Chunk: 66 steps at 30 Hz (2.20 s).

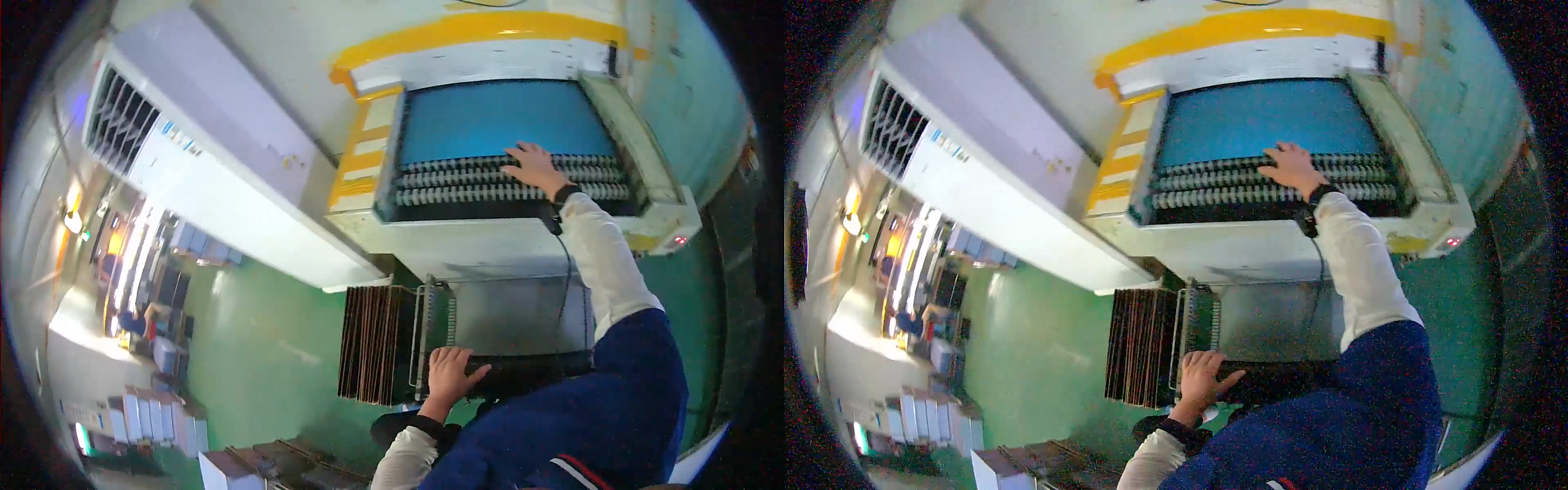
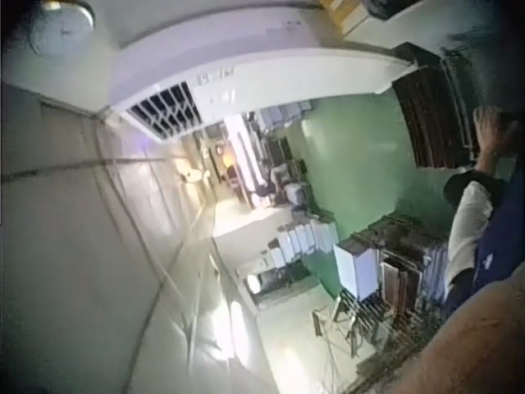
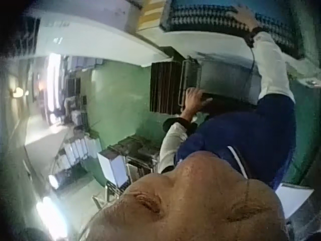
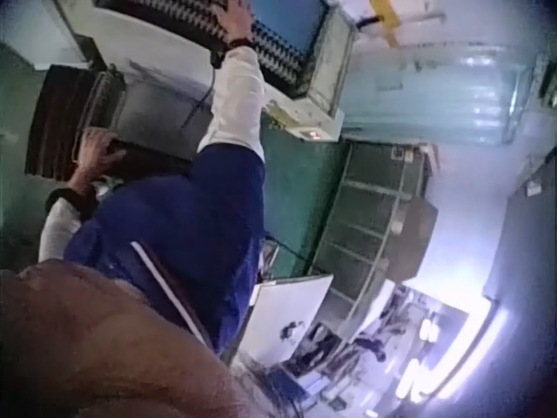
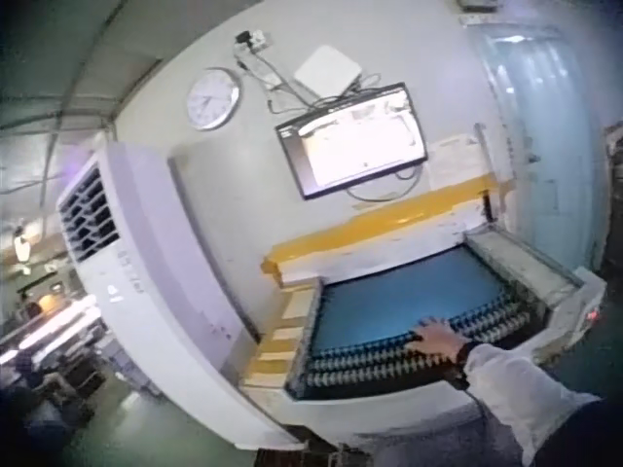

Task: Placing metal sheets into an industrial processing machine and managing stacks of material.

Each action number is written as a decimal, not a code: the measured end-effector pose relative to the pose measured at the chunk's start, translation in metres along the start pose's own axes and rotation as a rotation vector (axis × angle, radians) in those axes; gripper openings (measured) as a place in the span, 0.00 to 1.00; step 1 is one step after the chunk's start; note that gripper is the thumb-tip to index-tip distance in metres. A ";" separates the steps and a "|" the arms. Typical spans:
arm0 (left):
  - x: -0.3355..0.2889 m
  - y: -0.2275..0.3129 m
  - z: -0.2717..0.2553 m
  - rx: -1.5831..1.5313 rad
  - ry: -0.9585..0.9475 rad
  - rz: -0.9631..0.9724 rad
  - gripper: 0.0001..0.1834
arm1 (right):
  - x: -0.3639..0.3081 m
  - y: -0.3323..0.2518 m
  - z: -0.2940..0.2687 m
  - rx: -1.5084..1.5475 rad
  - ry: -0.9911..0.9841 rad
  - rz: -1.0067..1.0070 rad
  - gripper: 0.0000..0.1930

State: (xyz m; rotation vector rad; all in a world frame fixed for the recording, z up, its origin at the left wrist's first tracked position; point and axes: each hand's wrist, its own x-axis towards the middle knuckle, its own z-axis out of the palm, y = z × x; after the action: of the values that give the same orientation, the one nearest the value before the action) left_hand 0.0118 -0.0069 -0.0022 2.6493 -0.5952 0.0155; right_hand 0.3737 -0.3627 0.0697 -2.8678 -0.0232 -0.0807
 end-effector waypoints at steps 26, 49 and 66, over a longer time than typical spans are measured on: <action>-0.016 -0.016 0.029 -0.087 0.250 0.086 0.29 | -0.244 -0.062 0.075 0.589 -0.985 -0.343 0.21; -0.055 -0.007 0.021 -0.115 0.161 0.064 0.45 | -0.358 -0.055 0.122 0.257 -0.567 -0.437 0.19; -0.058 -0.009 0.013 -0.212 0.271 0.135 0.40 | -0.364 -0.031 0.152 0.181 -0.364 -0.440 0.13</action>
State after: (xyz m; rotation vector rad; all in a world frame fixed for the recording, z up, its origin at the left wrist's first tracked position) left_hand -0.0379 0.0188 -0.0235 2.3461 -0.6436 0.3274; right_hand 0.0175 -0.2951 -0.0889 -2.6051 -0.6919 0.3396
